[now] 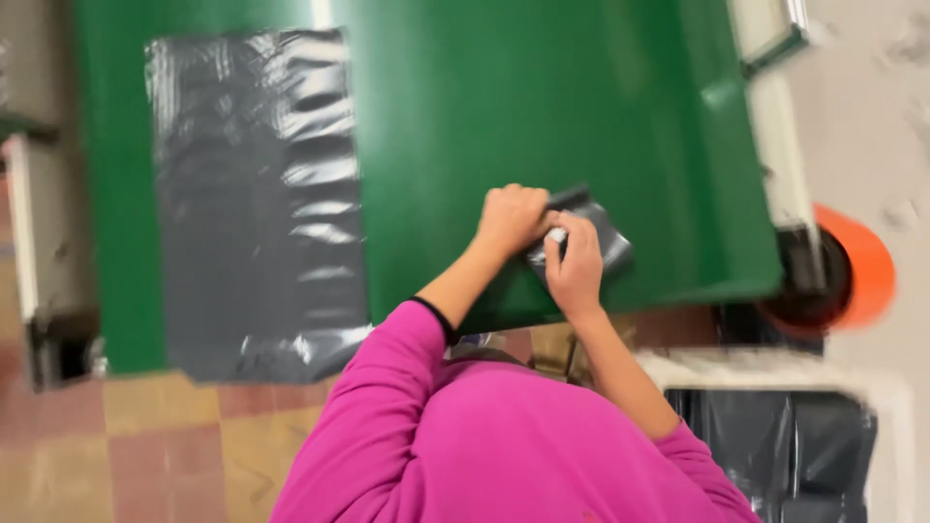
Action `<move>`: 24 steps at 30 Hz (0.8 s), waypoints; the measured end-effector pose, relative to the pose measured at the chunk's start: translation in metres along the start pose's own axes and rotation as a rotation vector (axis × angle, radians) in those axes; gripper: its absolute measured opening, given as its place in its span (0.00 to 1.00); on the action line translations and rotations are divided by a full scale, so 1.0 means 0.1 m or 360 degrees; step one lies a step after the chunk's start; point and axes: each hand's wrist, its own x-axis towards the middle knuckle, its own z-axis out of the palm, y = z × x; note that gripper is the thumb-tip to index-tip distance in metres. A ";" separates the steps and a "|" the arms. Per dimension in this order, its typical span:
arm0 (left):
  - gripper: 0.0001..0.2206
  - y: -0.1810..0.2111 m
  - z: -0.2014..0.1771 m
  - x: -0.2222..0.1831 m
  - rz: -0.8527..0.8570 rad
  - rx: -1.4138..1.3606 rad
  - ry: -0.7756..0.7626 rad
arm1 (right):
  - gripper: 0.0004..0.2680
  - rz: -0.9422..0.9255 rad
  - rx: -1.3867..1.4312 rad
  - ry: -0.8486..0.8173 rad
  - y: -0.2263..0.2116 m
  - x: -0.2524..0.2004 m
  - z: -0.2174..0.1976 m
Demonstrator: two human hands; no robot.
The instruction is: Folding black plastic bags on a conveyor belt and stacking them in a crate.
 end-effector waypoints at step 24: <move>0.25 -2.76 -1.92 -4.83 -0.2186 -0.1433 0.1310 | 0.10 0.0722 0.0263 -0.1290 -0.49 -1.97 1.54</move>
